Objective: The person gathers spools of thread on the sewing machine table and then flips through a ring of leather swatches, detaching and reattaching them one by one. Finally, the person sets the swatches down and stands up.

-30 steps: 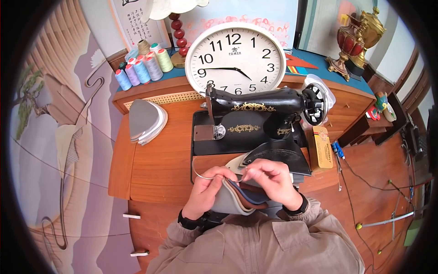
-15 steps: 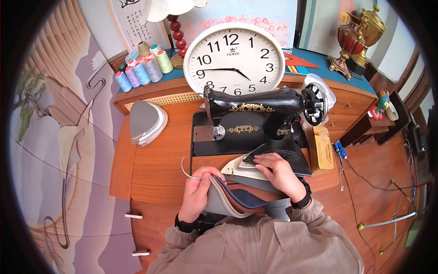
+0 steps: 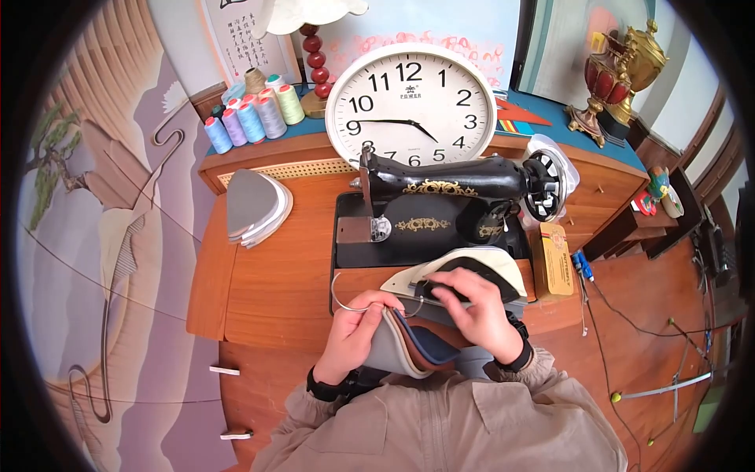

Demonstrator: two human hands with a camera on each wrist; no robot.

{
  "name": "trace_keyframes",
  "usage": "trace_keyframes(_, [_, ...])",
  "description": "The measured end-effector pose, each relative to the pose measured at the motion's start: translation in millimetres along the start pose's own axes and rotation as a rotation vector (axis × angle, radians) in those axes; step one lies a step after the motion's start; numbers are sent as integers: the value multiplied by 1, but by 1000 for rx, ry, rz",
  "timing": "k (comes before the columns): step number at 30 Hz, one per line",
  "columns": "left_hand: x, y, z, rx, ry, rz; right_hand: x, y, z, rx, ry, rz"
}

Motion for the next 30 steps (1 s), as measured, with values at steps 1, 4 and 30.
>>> trace_keyframes(1, [1,-1,-1,5,9,0,-1,7,-3,83,10,15])
trace_keyframes(4, [2,0,1,39,29,-54,-8,16,-11,235,43,-15])
trace_keyframes(30, [-8,-23,0,266,-31,-125,0,25,-5,572,169,-201])
Point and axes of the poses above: each hand's wrist, its own x-axis towards the middle knuckle, its own z-axis out of the back of the hand, y = z × x, the point moved 1 cm from there along x, towards the middle knuckle, and after that the axes turned 1 degree about -y, right-handed, at the moved point
